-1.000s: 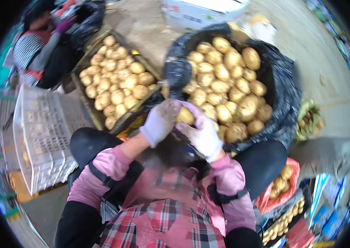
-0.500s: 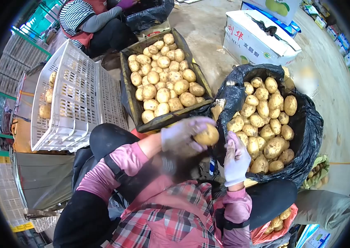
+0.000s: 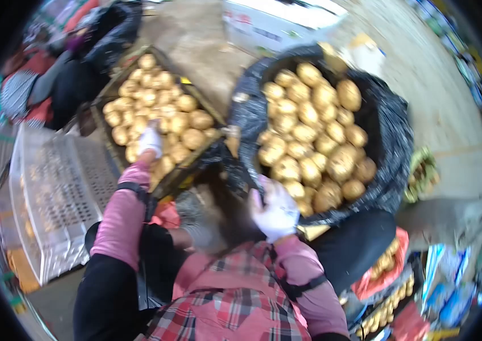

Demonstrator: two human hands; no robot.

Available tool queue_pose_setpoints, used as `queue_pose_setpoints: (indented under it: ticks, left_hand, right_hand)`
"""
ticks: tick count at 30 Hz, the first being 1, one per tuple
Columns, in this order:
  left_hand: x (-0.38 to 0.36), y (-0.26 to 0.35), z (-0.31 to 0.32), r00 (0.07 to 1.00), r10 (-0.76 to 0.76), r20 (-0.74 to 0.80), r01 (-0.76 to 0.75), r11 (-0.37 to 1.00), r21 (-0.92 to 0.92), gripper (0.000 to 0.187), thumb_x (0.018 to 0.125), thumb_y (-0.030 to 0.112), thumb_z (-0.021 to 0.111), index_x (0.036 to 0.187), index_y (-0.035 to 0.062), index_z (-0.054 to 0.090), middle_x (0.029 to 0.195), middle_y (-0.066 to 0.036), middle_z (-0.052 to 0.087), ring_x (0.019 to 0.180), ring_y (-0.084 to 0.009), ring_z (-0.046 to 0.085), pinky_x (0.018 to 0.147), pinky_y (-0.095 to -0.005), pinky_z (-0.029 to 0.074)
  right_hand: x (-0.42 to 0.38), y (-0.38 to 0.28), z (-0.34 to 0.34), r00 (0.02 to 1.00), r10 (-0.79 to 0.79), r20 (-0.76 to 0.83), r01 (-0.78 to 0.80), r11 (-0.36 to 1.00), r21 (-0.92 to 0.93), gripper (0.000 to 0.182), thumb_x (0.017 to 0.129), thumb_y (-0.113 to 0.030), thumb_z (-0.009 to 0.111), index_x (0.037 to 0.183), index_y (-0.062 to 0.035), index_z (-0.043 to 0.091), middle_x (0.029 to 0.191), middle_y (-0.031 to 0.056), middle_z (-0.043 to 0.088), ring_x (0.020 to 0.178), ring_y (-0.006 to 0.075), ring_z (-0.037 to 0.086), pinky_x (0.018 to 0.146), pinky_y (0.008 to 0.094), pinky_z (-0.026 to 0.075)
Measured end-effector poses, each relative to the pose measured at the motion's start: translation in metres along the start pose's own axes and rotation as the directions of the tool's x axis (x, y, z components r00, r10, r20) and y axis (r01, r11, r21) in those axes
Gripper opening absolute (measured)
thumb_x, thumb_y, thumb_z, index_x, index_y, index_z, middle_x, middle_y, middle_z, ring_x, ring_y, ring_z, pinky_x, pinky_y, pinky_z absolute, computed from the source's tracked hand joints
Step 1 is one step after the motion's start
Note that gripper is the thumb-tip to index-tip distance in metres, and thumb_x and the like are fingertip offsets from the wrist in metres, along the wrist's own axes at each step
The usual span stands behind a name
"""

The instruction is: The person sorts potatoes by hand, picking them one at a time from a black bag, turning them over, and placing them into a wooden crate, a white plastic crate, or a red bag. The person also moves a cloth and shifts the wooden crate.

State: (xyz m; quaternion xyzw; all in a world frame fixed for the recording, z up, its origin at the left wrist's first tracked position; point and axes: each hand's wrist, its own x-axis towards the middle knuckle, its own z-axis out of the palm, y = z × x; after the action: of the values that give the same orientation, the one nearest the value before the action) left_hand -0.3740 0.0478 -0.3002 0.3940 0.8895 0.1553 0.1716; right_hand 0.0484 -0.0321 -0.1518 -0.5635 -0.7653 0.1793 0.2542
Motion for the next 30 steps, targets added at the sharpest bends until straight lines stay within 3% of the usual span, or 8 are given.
queue_pose_setpoints:
  ticks: [3,6,9,12,19,21,27,30]
  left_hand:
    - [0.009,-0.013,-0.016,0.926,0.378,0.026,-0.377,0.915,0.142,0.041,0.095,0.029,0.054,0.131,0.0100,0.060,0.128,-0.021,0.062,0.118,-0.0382,0.059,0.100,-0.0443,0.047]
    - [0.004,0.019,-0.023,0.954,0.250,0.165,-0.298,0.852,0.430,0.053,0.090,0.031,0.062,0.136,0.0049,0.055,0.130,-0.024,0.060,0.126,-0.0378,0.055,0.106,-0.0396,0.043]
    - [-0.035,0.087,-0.050,0.915,0.160,0.370,-0.266,0.929,0.256,0.061,0.090,0.038,0.061,0.137,0.0005,0.052,0.135,-0.026,0.057,0.128,-0.0393,0.053,0.107,-0.0386,0.042]
    - [-0.110,0.148,-0.109,0.758,0.471,0.452,-0.410,0.882,-0.233,0.060,0.098,0.043,0.058,0.137,-0.0027,0.052,0.132,-0.021,0.061,0.121,-0.0294,0.060,0.101,-0.0354,0.046]
    - [-0.272,0.176,-0.156,0.465,0.842,0.275,-0.531,0.513,-0.674,0.047,0.100,0.030,0.059,0.138,0.0037,0.054,0.122,-0.013,0.064,0.109,-0.0154,0.058,0.094,-0.0300,0.047]
    - [-0.282,0.185,-0.138,0.559,0.675,0.482,-0.379,0.725,-0.575,0.045,0.098,0.031,0.060,0.135,0.0048,0.057,0.113,-0.011,0.067,0.099,-0.0142,0.059,0.087,-0.0305,0.049]
    - [-0.265,0.187,-0.104,0.505,0.697,0.509,-0.231,0.677,-0.699,0.043,0.097,0.031,0.062,0.131,0.0042,0.059,0.099,-0.006,0.067,0.083,-0.0139,0.056,0.080,-0.0301,0.049]
    - [-0.257,0.185,-0.104,0.504,0.674,0.540,-0.138,0.680,-0.720,0.046,0.097,0.025,0.064,0.135,0.0035,0.054,0.107,-0.007,0.066,0.097,-0.0130,0.058,0.083,-0.0286,0.050]
  right_hand:
    - [-0.004,0.011,0.010,0.998,-0.055,-0.016,0.054,0.997,-0.056,0.038,0.086,-0.031,0.064,0.118,-0.0102,0.063,0.105,0.0115,0.066,0.091,0.0310,0.066,0.075,0.0434,0.054]
    - [-0.006,0.013,0.009,0.998,-0.058,-0.019,0.058,0.998,-0.002,0.042,0.086,-0.032,0.065,0.120,-0.0085,0.061,0.108,0.0111,0.065,0.089,0.0317,0.065,0.075,0.0441,0.053]
    - [-0.004,0.012,-0.003,1.000,0.013,0.003,-0.013,0.994,0.111,0.039,0.087,-0.034,0.067,0.117,-0.0085,0.064,0.110,0.0136,0.067,0.095,0.0323,0.066,0.079,0.0416,0.054]
    - [0.020,0.051,-0.013,0.971,0.109,0.215,-0.196,0.875,0.442,0.032,0.089,-0.034,0.066,0.110,-0.0094,0.069,0.107,0.0178,0.071,0.100,0.0321,0.068,0.087,0.0382,0.053]
    - [0.065,0.119,-0.014,0.644,0.096,0.759,0.103,0.972,-0.210,0.048,0.079,-0.036,0.073,0.117,-0.0079,0.069,0.110,0.0196,0.071,0.103,0.0336,0.068,0.089,0.0377,0.053]
    - [0.061,0.135,0.008,0.536,0.193,0.822,-0.003,0.974,-0.227,0.056,0.074,-0.039,0.070,0.122,-0.0098,0.067,0.115,0.0202,0.069,0.109,0.0373,0.065,0.096,0.0395,0.050]
    - [0.064,0.110,-0.019,0.689,0.272,0.672,-0.144,0.960,-0.240,0.070,0.066,-0.041,0.081,0.120,0.0002,0.063,0.107,0.0244,0.070,0.105,0.0335,0.067,0.095,0.0366,0.049]
    - [0.066,0.091,-0.046,0.743,0.274,0.610,-0.341,0.940,-0.008,0.069,0.073,-0.045,0.082,0.120,0.0012,0.059,0.097,0.0162,0.070,0.086,0.0211,0.069,0.066,0.0317,0.054]
